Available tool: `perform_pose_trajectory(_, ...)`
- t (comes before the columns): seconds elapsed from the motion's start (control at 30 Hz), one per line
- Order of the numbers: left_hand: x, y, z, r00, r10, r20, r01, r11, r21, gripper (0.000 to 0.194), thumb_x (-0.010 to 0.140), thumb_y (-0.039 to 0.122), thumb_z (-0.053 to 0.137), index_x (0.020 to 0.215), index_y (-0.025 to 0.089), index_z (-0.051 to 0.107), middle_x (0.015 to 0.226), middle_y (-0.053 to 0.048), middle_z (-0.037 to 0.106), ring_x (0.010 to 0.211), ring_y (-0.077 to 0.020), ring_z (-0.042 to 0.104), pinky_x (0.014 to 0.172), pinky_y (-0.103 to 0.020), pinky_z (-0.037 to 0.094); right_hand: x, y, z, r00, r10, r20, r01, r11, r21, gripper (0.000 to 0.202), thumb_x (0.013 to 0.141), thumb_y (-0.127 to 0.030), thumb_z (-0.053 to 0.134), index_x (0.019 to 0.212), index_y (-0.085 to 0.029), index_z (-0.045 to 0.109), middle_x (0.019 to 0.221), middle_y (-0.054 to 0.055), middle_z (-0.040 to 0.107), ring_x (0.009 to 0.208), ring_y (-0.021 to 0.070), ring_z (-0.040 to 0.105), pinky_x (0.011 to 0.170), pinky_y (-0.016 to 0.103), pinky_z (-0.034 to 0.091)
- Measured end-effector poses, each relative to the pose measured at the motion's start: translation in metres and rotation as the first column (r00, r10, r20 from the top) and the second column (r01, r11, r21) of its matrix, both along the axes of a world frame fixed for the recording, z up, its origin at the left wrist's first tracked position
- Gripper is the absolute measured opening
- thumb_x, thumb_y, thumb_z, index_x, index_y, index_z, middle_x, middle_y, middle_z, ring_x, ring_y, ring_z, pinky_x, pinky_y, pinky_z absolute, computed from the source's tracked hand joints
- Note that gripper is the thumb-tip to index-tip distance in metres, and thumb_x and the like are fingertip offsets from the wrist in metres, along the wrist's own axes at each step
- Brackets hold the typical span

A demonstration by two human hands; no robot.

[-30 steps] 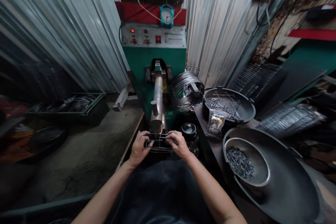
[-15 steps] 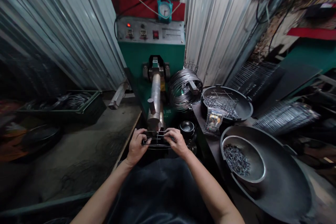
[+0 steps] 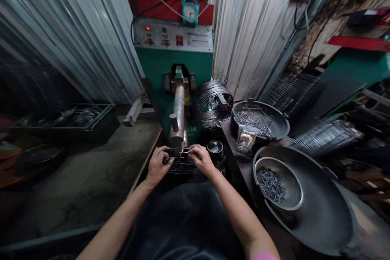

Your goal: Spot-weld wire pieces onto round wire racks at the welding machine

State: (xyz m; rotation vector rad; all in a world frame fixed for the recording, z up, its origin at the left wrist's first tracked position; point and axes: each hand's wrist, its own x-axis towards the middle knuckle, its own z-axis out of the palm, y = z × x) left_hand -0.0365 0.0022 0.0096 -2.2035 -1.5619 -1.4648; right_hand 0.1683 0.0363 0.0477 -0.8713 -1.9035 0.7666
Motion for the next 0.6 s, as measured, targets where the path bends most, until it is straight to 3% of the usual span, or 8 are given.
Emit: perform_pose_trajectory(0.6, -0.001, -0.004, 0.014, 0.994, -0.057, 0.097, 0.073, 0.983, -0.169, 0.022, 0.068, 0.009, 0.057, 0.068, 0.021, 0.038, 0.098, -0.008, 0.056, 0.095, -0.0219, 0.053, 0.087, -0.041, 0.042, -0.006, -0.003, 0.003, 0.997, -0.054, -0.054, 0.047, 0.991, -0.123, 0.01, 0.077, -0.025, 0.057, 0.071, -0.019, 0.061, 0.085, 0.005, 0.063, 0.086, 0.0172, 0.058, 0.08, 0.031, 0.044)
